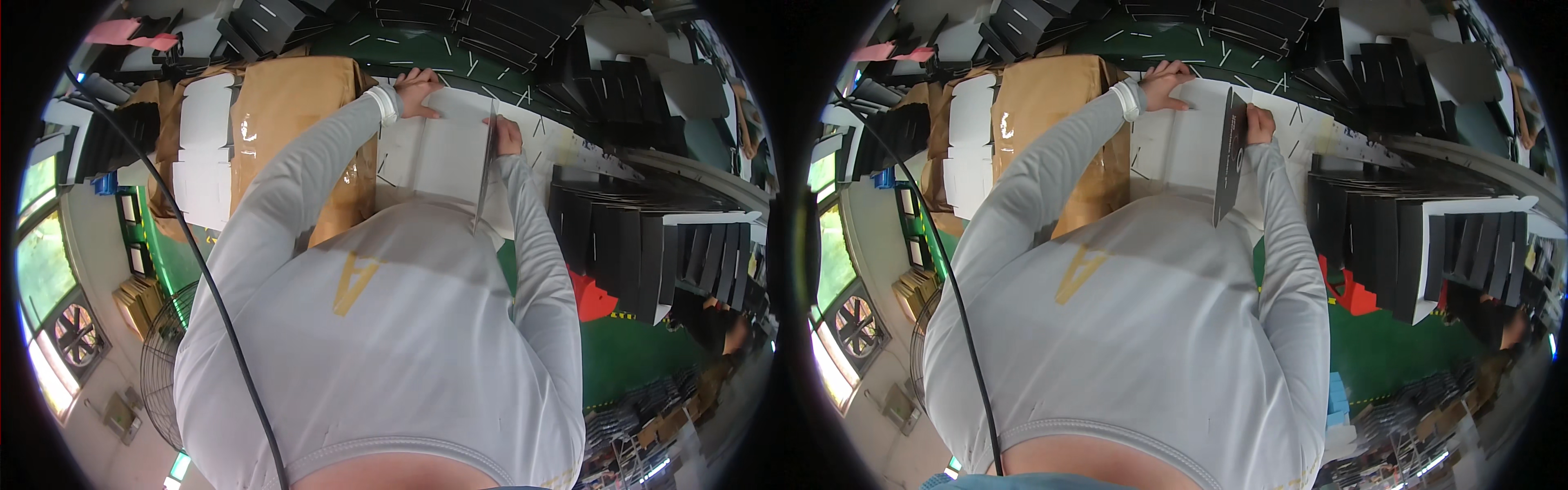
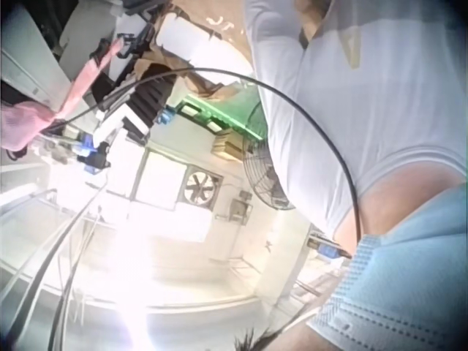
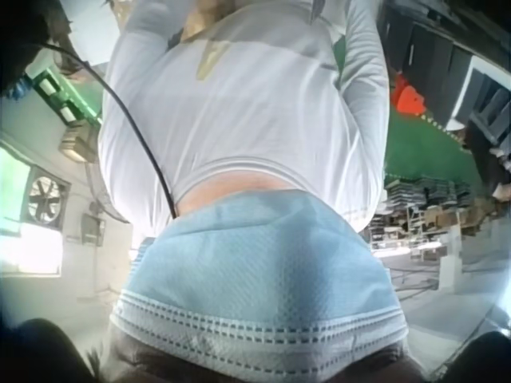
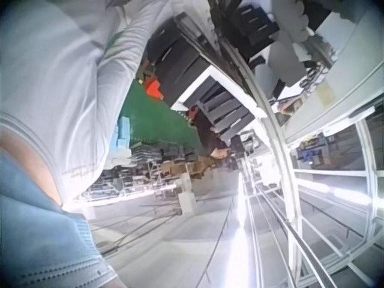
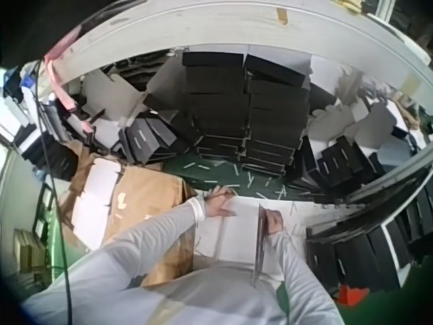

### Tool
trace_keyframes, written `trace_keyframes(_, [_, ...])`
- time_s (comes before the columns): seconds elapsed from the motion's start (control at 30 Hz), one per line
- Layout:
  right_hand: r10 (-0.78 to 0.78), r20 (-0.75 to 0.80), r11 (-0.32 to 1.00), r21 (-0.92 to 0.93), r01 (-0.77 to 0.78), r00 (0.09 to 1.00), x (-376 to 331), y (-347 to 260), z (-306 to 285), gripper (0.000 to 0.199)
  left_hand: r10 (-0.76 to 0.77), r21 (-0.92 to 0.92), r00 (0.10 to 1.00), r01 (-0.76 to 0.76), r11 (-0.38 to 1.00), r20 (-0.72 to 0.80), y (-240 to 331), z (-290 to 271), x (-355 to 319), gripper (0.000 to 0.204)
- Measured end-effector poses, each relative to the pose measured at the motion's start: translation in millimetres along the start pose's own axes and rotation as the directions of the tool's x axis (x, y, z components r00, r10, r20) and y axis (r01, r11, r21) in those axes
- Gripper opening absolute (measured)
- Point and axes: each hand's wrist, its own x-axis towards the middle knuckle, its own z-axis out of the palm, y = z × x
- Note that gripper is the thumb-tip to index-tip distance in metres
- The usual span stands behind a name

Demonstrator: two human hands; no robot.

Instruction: Folding cardboard boxes at an industrial assembly station.

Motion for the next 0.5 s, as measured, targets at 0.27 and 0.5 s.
trace_keyframes(0.27, [-0.030,-0.009,0.977,0.211,0.032,0.999,13.1,-10.1,9.9,0.030,-0.060,-0.014,0.998,0.059,0.998,-0.035,-7.4,1.4,-12.5,0.062])
trace_keyframes(0.5, [0.101,0.086,0.891,0.435,-0.128,0.991,17.4,1.4,11.1,0.036,-0.103,0.005,0.995,0.103,0.995,0.003,-4.8,-4.3,-8.4,0.063])
